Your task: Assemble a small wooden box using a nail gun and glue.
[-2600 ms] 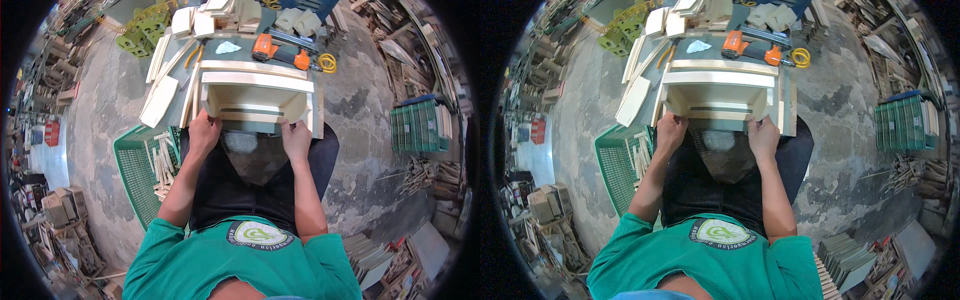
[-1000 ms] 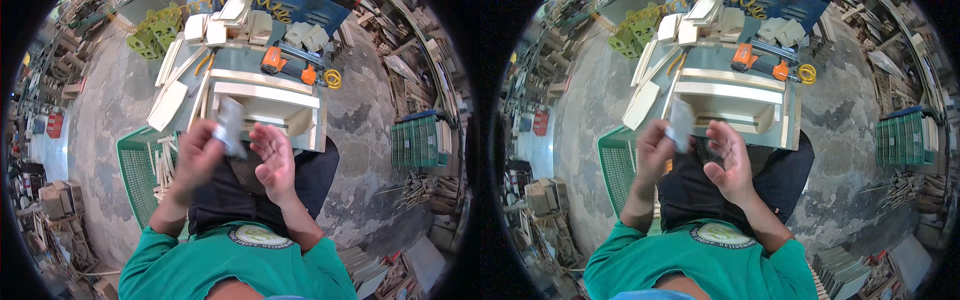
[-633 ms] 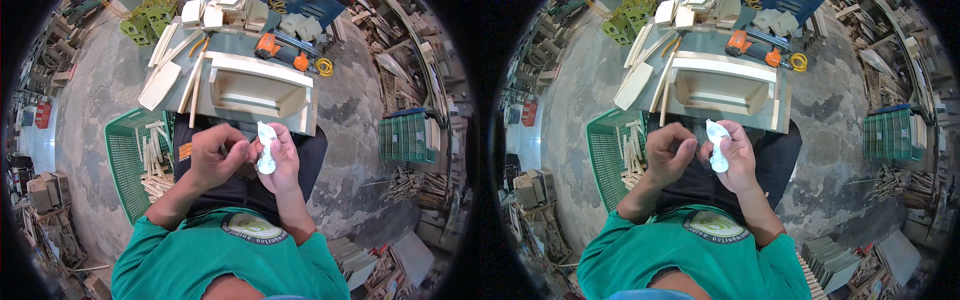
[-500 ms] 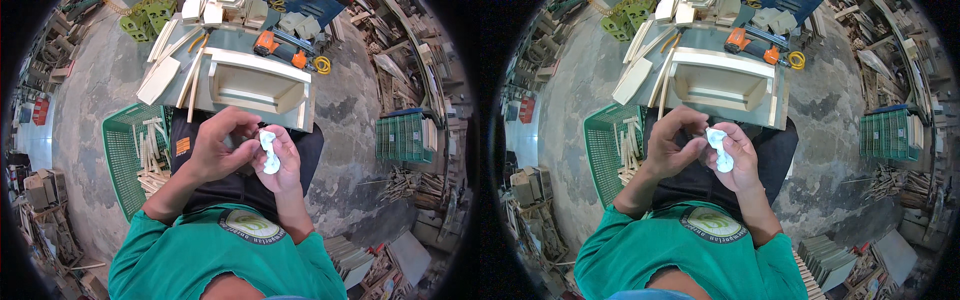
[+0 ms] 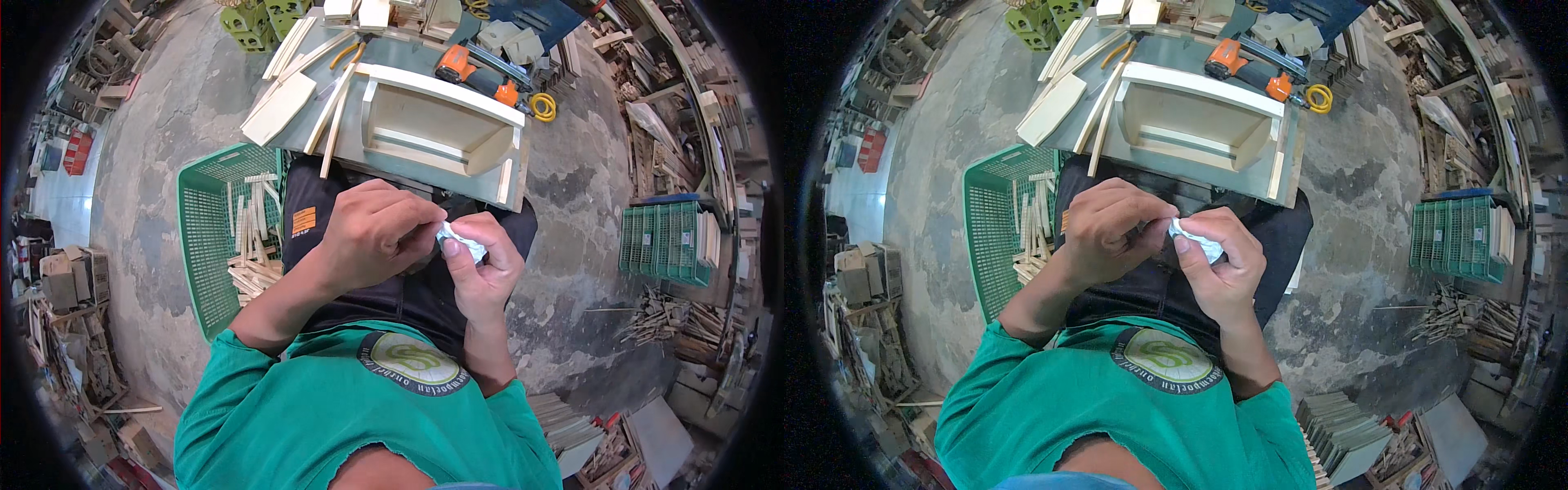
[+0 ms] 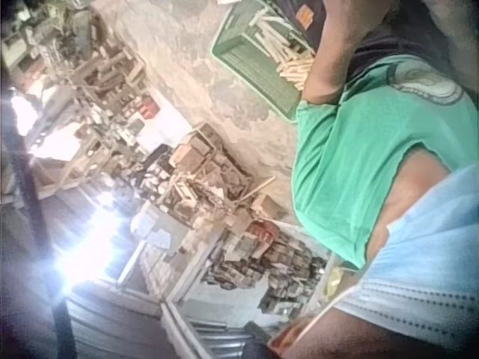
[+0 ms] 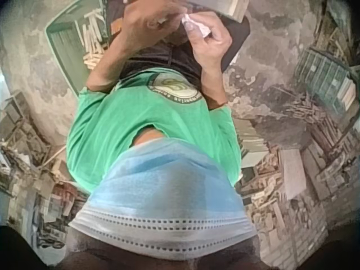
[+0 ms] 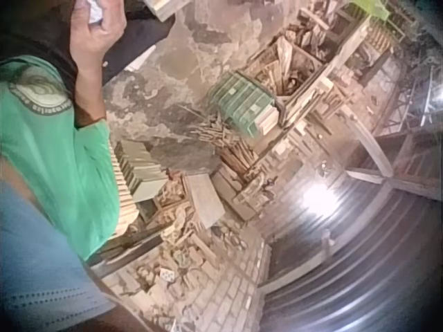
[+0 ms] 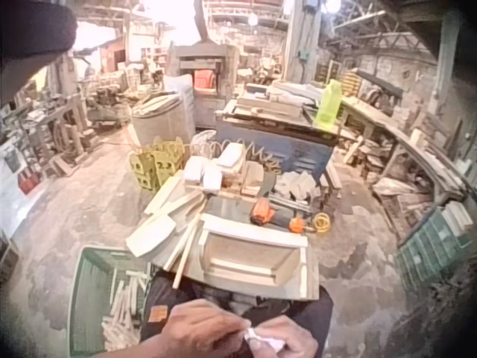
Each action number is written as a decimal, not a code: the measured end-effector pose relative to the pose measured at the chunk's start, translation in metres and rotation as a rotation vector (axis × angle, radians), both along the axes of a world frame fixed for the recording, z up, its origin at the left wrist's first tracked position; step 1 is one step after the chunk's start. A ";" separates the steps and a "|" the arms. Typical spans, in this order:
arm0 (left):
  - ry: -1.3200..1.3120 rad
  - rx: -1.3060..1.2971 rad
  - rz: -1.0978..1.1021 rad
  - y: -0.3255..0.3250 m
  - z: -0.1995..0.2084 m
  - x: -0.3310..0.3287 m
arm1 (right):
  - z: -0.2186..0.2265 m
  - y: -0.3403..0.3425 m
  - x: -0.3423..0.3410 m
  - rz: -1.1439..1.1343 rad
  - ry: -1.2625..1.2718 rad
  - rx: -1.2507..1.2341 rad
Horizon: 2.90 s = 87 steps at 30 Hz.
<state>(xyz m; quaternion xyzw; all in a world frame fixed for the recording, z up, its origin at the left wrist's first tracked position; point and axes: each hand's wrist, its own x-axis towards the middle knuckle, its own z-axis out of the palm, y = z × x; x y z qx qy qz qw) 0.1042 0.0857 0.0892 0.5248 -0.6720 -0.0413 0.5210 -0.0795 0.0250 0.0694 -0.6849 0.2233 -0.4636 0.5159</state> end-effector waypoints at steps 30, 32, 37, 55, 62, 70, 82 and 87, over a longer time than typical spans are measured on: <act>0.126 0.415 -0.057 -0.004 0.005 -0.040 | 0.003 -0.010 -0.044 -0.198 0.205 -0.668; 0.182 0.436 -0.005 -0.005 0.000 -0.038 | 0.002 -0.010 -0.046 -0.221 0.185 -0.661; 0.335 0.616 -0.153 -0.001 0.002 -0.032 | 0.001 -0.011 -0.048 -0.236 0.142 -0.544; 0.495 0.430 -0.201 -0.013 -0.011 -0.034 | -0.022 0.001 -0.026 -0.078 -0.156 0.472; 0.118 0.286 -0.107 -0.021 -0.018 -0.024 | -0.023 -0.004 -0.022 -0.124 -0.033 0.263; 0.148 0.249 -0.016 -0.028 -0.025 -0.005 | -0.021 -0.007 -0.015 -0.051 -0.272 0.740; 0.417 0.358 -0.091 -0.018 -0.024 -0.010 | -0.022 0.001 -0.002 -0.168 0.051 0.262; 0.485 0.341 0.034 -0.030 -0.036 0.002 | -0.015 -0.004 -0.002 -0.083 -0.208 0.665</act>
